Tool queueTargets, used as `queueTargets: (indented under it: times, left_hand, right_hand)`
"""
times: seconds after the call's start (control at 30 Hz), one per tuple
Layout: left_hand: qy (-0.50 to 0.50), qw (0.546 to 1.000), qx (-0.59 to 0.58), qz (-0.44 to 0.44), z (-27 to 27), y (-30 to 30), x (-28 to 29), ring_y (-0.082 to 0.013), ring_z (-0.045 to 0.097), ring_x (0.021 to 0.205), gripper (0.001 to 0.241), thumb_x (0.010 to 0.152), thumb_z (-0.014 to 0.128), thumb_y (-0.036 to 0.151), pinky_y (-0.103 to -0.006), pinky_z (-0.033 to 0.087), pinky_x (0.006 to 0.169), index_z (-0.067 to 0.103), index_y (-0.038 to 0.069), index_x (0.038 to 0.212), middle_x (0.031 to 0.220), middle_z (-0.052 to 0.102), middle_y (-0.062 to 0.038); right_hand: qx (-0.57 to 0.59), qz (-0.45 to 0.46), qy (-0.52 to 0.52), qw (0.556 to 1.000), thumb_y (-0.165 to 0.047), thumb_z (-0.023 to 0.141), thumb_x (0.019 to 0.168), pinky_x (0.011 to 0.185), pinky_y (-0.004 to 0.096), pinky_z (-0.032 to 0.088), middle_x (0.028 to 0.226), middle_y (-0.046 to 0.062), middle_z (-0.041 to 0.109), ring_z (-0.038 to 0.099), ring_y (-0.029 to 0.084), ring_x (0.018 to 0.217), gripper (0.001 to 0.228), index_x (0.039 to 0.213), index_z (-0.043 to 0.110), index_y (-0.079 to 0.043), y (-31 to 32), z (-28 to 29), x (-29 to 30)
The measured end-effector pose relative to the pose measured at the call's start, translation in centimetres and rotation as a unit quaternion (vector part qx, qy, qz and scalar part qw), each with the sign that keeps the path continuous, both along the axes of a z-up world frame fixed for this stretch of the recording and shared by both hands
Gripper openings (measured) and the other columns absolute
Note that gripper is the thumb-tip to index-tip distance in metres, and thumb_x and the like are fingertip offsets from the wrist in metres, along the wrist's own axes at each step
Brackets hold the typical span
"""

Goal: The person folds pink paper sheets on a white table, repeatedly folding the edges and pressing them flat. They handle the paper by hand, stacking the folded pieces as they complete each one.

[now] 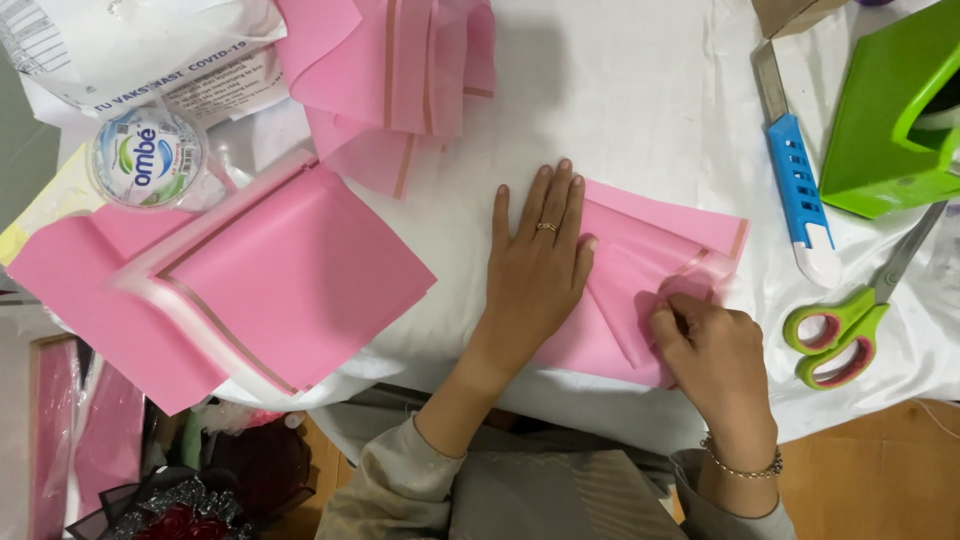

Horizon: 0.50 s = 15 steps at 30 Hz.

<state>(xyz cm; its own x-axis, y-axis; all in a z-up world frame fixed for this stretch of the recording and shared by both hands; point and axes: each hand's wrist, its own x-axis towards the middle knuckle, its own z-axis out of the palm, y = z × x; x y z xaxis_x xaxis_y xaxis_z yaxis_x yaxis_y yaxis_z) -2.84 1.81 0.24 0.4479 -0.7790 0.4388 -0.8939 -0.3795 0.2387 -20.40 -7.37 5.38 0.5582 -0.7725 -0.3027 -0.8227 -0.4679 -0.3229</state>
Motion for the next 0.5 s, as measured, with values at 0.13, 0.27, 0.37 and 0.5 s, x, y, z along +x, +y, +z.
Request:
queueTargets:
  times: [0.13, 0.27, 0.37, 0.5]
  left_hand:
    - [0.024, 1.0, -0.003, -0.009, -0.1, 0.0, 0.1, -0.0289, 0.04, 0.152, 0.063, 0.105, 0.056, 0.043, -0.0578, 0.031, 0.125, 0.049, 0.003, 0.152, 0.163, 0.041, -0.015]
    - [0.038, 0.999, -0.022, -0.011, -0.3, -0.1, 0.0, -0.0298, 0.04, 0.153, 0.071, 0.097, 0.067, 0.046, -0.0591, 0.033, 0.125, 0.051, 0.003, 0.151, 0.162, 0.041, -0.016]
    - [0.011, 1.0, -0.018, -0.005, -0.6, -0.2, -0.1, -0.0284, 0.041, 0.152, 0.072, 0.1, 0.066, 0.049, -0.0596, 0.036, 0.123, 0.05, 0.001, 0.151, 0.161, 0.043, -0.015]
    - [0.002, 1.0, 0.01, 0.006, 0.2, -0.2, -1.3, -0.0344, 0.036, 0.153, 0.068, 0.105, 0.07, 0.042, -0.0604, 0.031, 0.125, 0.047, 0.0, 0.153, 0.162, 0.037, -0.021]
  right_hand:
    - [-0.001, 0.018, 0.031, 0.999, -0.032, 0.049, 0.1, 0.061, 0.047, 0.04, 0.056, 0.019, 0.058, 0.059, 0.04, 0.06, 0.042, 0.066, 0.055, -0.008, -0.3, 0.0, -0.4]
    - [0.026, -0.024, 0.108, 0.993, -0.045, 0.05, 0.098, 0.068, 0.046, 0.046, 0.061, 0.011, 0.068, 0.068, 0.039, 0.076, 0.036, 0.088, 0.072, -0.019, -0.3, 1.7, 0.2]
    - [0.031, -0.027, 0.111, 0.993, -0.052, 0.05, 0.097, 0.068, 0.049, 0.045, 0.087, 0.009, 0.069, 0.068, 0.039, 0.083, 0.041, 0.098, 0.076, -0.02, -0.6, 1.9, -0.6]
    - [0.047, -0.049, 0.108, 0.992, -0.052, 0.056, 0.098, 0.061, 0.04, 0.04, 0.052, 0.005, 0.06, 0.063, 0.026, 0.062, 0.051, 0.064, 0.064, -0.014, -0.9, 2.5, -1.4]
